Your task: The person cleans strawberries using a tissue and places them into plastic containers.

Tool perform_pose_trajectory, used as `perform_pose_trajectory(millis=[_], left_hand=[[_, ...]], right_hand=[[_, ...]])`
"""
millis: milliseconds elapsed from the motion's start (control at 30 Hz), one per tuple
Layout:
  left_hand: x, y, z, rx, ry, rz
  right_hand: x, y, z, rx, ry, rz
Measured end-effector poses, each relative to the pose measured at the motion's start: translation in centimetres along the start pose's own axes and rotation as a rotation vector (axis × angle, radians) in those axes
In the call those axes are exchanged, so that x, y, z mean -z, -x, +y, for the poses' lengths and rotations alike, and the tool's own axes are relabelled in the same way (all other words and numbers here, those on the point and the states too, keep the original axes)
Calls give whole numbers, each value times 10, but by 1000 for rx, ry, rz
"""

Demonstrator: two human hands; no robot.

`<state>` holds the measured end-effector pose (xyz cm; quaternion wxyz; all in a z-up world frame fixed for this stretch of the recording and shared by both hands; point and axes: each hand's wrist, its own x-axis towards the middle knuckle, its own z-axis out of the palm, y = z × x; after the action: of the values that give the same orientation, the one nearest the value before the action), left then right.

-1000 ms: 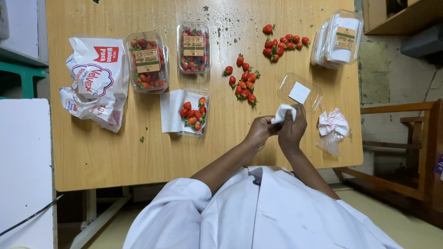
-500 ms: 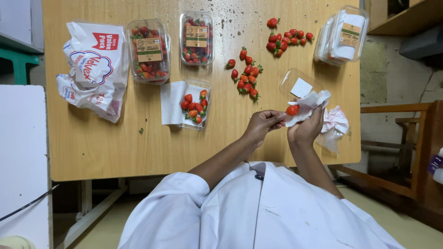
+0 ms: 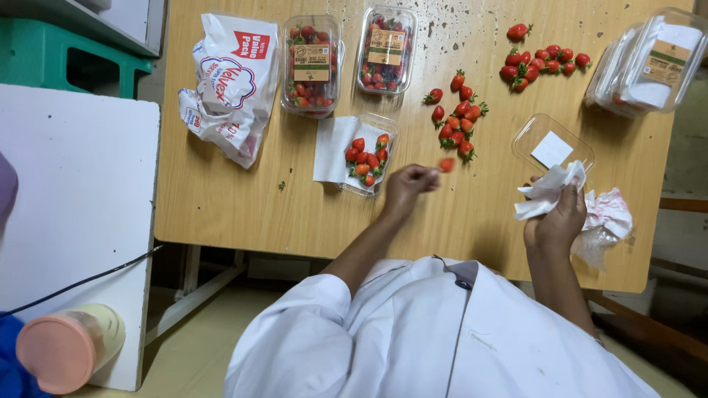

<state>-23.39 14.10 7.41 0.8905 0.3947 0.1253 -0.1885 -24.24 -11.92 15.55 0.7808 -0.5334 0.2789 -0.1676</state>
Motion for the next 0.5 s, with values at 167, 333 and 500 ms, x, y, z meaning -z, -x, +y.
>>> perform_pose_trajectory(millis=[167, 333, 500], left_hand=[[73, -2, 64, -534, -1061, 693], [63, -13, 79, -571, -1426, 613], [24, -29, 83, -797, -1754, 453]], right_hand=[[23, 6, 7, -83, 61, 40], [44, 5, 29, -133, 51, 31], [73, -3, 37, -268, 25, 3]])
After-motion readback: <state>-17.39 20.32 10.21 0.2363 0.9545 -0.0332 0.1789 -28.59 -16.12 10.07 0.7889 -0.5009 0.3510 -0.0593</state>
